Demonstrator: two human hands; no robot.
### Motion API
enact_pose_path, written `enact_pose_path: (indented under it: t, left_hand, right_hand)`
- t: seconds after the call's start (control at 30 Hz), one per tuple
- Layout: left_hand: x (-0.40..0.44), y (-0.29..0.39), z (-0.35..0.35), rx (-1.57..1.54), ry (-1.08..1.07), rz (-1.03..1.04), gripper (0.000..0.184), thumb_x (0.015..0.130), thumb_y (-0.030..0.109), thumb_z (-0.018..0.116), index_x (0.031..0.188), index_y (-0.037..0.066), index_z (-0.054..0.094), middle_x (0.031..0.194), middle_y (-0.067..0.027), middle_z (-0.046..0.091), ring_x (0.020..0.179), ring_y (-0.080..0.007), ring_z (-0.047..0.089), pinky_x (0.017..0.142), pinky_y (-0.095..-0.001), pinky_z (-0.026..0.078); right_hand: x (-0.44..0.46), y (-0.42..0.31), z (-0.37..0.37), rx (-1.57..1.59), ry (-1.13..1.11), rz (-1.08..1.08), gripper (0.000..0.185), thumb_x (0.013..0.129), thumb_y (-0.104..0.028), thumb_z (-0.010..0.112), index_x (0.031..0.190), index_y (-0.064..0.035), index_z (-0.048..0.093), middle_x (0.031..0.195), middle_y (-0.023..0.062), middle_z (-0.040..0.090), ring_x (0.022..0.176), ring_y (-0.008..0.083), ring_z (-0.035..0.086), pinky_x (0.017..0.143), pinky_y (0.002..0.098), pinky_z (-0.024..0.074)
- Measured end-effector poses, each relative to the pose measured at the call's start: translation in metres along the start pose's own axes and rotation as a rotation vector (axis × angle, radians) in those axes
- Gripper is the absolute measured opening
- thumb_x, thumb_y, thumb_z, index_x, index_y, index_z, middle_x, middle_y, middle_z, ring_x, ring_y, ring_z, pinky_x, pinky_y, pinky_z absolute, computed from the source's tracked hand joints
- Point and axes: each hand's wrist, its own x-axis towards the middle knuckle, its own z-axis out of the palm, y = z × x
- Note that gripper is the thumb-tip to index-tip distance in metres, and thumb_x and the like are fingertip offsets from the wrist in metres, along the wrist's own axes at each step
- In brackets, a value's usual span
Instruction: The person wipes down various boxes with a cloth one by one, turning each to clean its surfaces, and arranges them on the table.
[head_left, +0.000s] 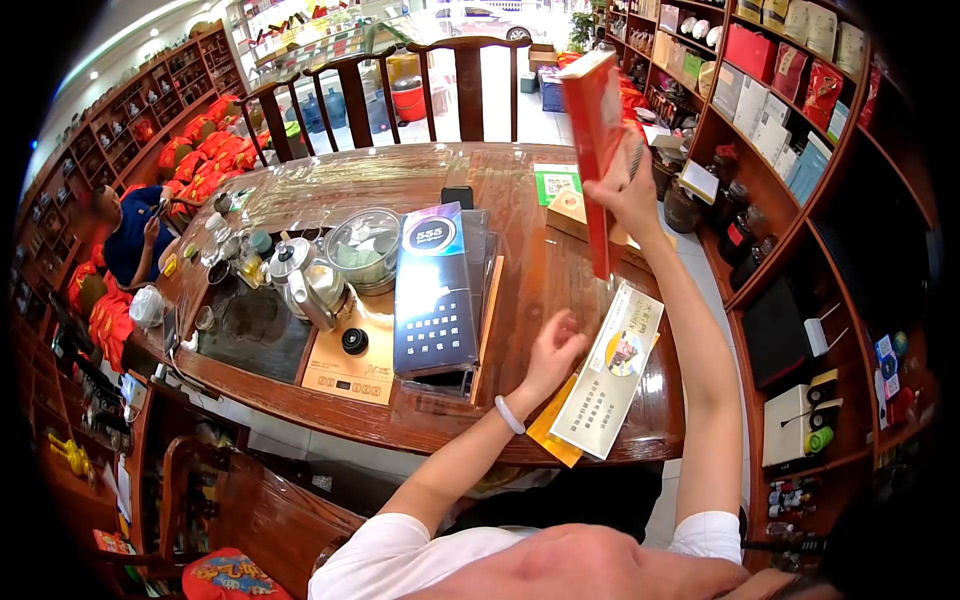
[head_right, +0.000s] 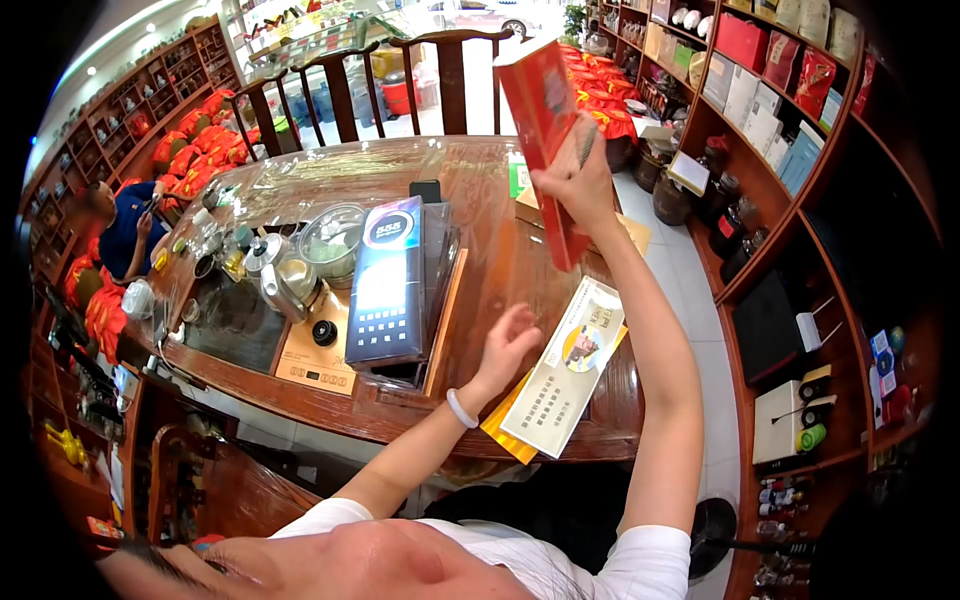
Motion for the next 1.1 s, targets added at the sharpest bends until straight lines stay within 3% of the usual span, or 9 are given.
enact_pose_path:
  t: [0.17, 0.33, 0.57, 0.6, 0.77, 0.83, 0.87, 0.97, 1.1]
  left_hand:
    - [0.001, 0.015, -0.006, -0.174, 0.278, 0.283, 0.058, 0.086, 0.009, 0.051, 0.138, 0.004, 0.026, 0.122, -0.0105, 0.045, 0.111, -0.0196, 0.046, 0.096, -0.0306, 0.036]
    - [-0.005, 0.034, -0.014, -0.249, -0.003, 0.322, 0.068, 0.086, 0.011, 0.051, 0.143, 0.007, 0.015, 0.134, -0.0136, 0.036, 0.122, -0.0212, 0.038, 0.102, -0.0317, 0.030]
    - [-0.006, 0.032, -0.008, -0.135, -0.127, 0.275, 0.064, 0.089, 0.012, 0.049, 0.143, 0.006, 0.016, 0.137, -0.0088, 0.035, 0.122, -0.0157, 0.037, 0.102, -0.0294, 0.029]
    - [-0.006, 0.032, -0.008, -0.135, -0.139, 0.272, 0.064, 0.089, 0.012, 0.049, 0.143, 0.006, 0.016, 0.137, -0.0088, 0.035, 0.122, -0.0157, 0.037, 0.102, -0.0294, 0.029]
    - [-0.002, 0.023, -0.013, -0.258, -0.156, 0.175, 0.064, 0.089, 0.011, 0.051, 0.143, 0.005, 0.018, 0.133, -0.0053, 0.038, 0.113, -0.0112, 0.043, 0.093, -0.0244, 0.037]
    - [-0.001, 0.019, -0.014, -0.276, -0.135, 0.175, 0.061, 0.090, 0.012, 0.051, 0.142, 0.004, 0.021, 0.130, -0.0056, 0.041, 0.111, -0.0113, 0.044, 0.091, -0.0246, 0.038]
    - [-0.001, 0.017, -0.015, -0.290, -0.111, 0.177, 0.058, 0.090, 0.012, 0.050, 0.141, 0.004, 0.024, 0.127, -0.0059, 0.045, 0.109, -0.0114, 0.046, 0.090, -0.0248, 0.039]
    - [0.000, 0.024, -0.022, -0.181, 0.017, 0.034, 0.042, 0.096, 0.027, 0.038, 0.131, 0.004, 0.040, 0.118, -0.0053, 0.052, 0.107, -0.0125, 0.049, 0.093, -0.0287, 0.040]
    - [-0.014, 0.065, -0.035, -0.912, -0.180, -0.174, 0.048, 0.096, 0.038, 0.031, 0.125, 0.002, 0.043, 0.115, -0.0115, 0.054, 0.103, -0.0192, 0.054, 0.093, -0.0324, 0.042]
  right_hand:
    - [-0.007, -0.038, -0.022, 0.512, -0.062, 0.258, 0.055, 0.071, -0.023, 0.070, 0.113, -0.0025, 0.043, 0.097, 0.0098, 0.055, 0.084, 0.0157, 0.057, 0.071, 0.0263, 0.0467]
    - [-0.055, -0.049, -0.013, 0.648, -0.106, 0.398, 0.031, 0.073, -0.015, 0.066, 0.095, -0.0056, 0.046, 0.087, 0.0030, 0.051, 0.077, 0.0113, 0.051, 0.069, 0.0255, 0.0438]
    - [-0.100, -0.041, 0.014, 0.766, 0.039, 0.438, 0.055, 0.068, -0.008, 0.069, 0.115, -0.0014, 0.039, 0.102, 0.0092, 0.051, 0.091, 0.0164, 0.054, 0.080, 0.0295, 0.0465]
    - [-0.101, -0.041, 0.011, 0.689, -0.026, 0.463, 0.066, 0.069, -0.010, 0.068, 0.126, -0.0005, 0.035, 0.114, 0.0097, 0.050, 0.102, 0.0173, 0.051, 0.091, 0.0308, 0.0409]
    - [-0.106, -0.050, 0.010, 0.757, -0.036, 0.520, 0.073, 0.070, -0.012, 0.067, 0.131, 0.0016, 0.029, 0.123, 0.0132, 0.045, 0.110, 0.0192, 0.048, 0.096, 0.0319, 0.0371]
    - [-0.113, -0.056, 0.010, 0.840, -0.036, 0.412, 0.082, 0.074, -0.018, 0.066, 0.137, 0.0030, 0.019, 0.138, 0.0167, 0.030, 0.126, 0.0229, 0.034, 0.105, 0.0335, 0.0262]
    - [-0.125, -0.035, 0.014, 0.587, -0.100, 0.292, 0.087, 0.077, -0.023, 0.065, 0.140, 0.0033, 0.011, 0.146, 0.0161, 0.016, 0.135, 0.0242, 0.019, 0.109, 0.0339, 0.0161]
    - [-0.163, -0.040, 0.013, 0.101, -0.301, 0.094, 0.081, 0.076, -0.028, 0.065, 0.137, 0.0026, 0.021, 0.143, 0.0190, 0.023, 0.134, 0.0300, 0.020, 0.109, 0.0373, 0.0172]
    - [-0.217, -0.082, 0.012, -0.190, -0.504, -0.261, 0.077, 0.074, -0.042, 0.065, 0.130, 0.0030, 0.036, 0.138, 0.0299, 0.024, 0.130, 0.0479, 0.015, 0.105, 0.0578, 0.0098]
